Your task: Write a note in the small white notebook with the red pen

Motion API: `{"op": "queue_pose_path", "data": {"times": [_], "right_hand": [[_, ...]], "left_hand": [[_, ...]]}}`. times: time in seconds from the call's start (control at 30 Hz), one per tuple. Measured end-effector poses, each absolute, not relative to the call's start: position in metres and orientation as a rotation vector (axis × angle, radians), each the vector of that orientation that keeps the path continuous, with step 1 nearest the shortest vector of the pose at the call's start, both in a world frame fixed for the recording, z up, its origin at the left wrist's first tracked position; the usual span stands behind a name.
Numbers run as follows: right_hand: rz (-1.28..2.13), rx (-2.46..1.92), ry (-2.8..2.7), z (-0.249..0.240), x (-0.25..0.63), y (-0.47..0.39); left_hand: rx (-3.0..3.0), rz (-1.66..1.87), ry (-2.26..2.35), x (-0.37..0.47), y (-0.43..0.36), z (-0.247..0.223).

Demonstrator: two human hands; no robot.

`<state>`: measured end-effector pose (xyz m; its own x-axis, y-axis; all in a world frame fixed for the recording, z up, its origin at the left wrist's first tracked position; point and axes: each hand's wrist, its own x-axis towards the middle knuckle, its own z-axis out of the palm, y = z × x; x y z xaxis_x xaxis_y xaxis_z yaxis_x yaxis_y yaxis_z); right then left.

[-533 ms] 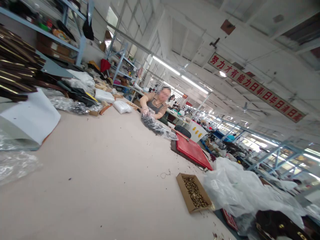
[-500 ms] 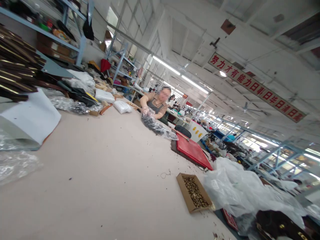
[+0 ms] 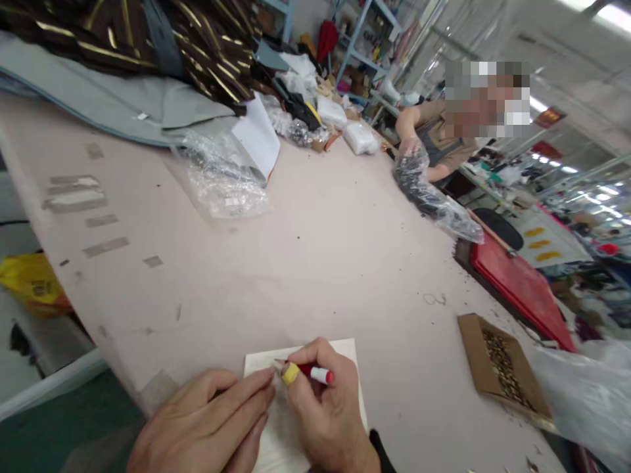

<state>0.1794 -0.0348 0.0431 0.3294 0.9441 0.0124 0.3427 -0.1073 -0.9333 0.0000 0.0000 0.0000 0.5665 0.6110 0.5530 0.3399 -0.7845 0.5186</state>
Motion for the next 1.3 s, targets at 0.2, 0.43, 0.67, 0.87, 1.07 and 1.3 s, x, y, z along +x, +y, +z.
{"op": "queue_pose_path", "data": {"times": [0.2, 0.43, 0.67, 0.87, 1.07, 1.3], "right_hand": [[0.62, -1.654, -1.306, 0.052, 0.186, -0.038], [0.55, -1.694, -1.407, 0.05, 0.183, -0.037], [0.538, -1.689, -1.465, 0.049, 0.179, -0.037], [0.546, -1.692, -1.46, 0.049, 0.179, -0.035], [0.545, -1.7, -1.462, 0.049, 0.179, -0.038], [0.548, -1.733, -1.448, 0.048, 0.18, -0.038]], "left_hand": [[2.4, 1.053, 0.752, 0.011, 0.008, 0.022], [2.435, 0.991, 0.715, 0.006, 0.005, 0.017], [2.388, 1.003, 0.728, 0.003, -0.001, 0.005], [2.423, 0.994, 0.735, 0.001, -0.003, 0.004], [2.403, 0.941, 0.718, 0.001, -0.002, 0.007], [2.419, 0.912, 0.712, -0.001, -0.002, 0.008]]}}
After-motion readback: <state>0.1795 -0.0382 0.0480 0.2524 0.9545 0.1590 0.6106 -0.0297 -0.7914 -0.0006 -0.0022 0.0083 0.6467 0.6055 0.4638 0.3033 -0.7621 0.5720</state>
